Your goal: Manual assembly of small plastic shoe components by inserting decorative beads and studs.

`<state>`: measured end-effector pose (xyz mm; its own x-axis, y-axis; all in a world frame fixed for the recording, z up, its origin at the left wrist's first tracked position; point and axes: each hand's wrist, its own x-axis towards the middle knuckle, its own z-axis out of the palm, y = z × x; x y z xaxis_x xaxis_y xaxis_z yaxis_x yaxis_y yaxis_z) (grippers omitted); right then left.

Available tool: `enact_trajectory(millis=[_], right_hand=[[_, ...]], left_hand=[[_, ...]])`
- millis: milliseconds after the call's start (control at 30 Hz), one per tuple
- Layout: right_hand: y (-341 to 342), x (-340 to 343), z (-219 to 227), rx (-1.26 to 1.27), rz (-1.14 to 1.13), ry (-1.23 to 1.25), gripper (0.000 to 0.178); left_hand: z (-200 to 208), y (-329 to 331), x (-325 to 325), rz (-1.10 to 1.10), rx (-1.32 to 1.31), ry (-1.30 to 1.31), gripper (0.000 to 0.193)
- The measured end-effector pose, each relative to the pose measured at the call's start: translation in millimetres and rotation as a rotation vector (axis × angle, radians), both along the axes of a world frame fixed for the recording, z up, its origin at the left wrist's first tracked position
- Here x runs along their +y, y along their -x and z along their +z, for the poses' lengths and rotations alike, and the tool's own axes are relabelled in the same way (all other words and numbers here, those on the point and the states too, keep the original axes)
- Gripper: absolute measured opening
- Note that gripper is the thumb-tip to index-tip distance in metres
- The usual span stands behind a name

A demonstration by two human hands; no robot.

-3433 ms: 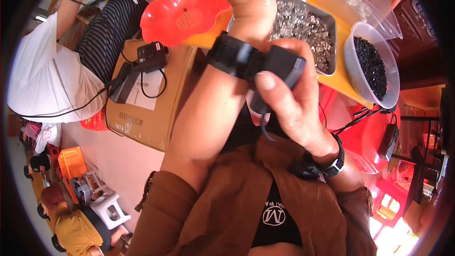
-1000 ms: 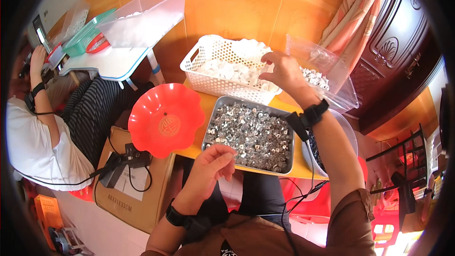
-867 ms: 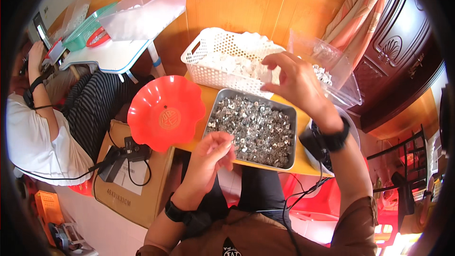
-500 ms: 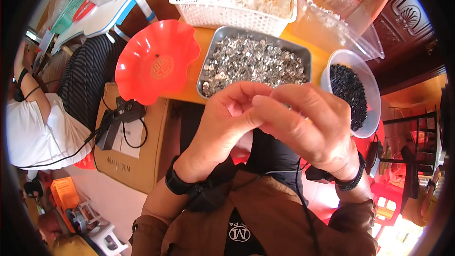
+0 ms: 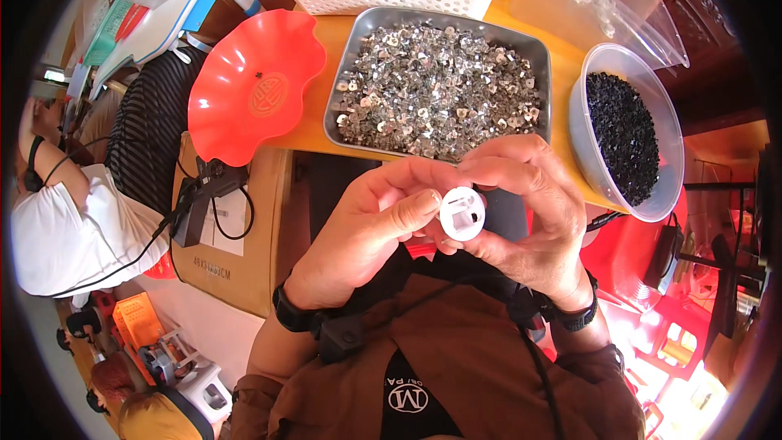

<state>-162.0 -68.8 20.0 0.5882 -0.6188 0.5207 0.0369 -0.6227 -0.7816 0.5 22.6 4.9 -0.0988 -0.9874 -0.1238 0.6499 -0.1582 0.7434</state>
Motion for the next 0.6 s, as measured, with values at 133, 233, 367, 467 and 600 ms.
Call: enact_trajectory(millis=[133,233,367,467,600], right_hand=[[2,0,-6,0.011,0.009,0.008,0.047],[-2,-2,-4,0.031,-0.015,0.073,0.046],[-8,-5,-10,0.023,-0.001,0.14,0.047],[-9,-3,-7,0.045,-0.001,0.153,0.05],[-5,-7,-8,0.133,0.05,0.186,0.044]], left_hand=[[2,2,-5,0.041,-0.019,-0.021,0.037],[-1,-1,-6,-0.001,0.026,-0.031,0.038],[-6,-4,-5,-0.011,-0.062,-0.015,0.038],[-7,-4,-3,0.108,-0.03,0.005,0.04],[-14,-12,0,0.048,-0.013,-0.051,0.047]])
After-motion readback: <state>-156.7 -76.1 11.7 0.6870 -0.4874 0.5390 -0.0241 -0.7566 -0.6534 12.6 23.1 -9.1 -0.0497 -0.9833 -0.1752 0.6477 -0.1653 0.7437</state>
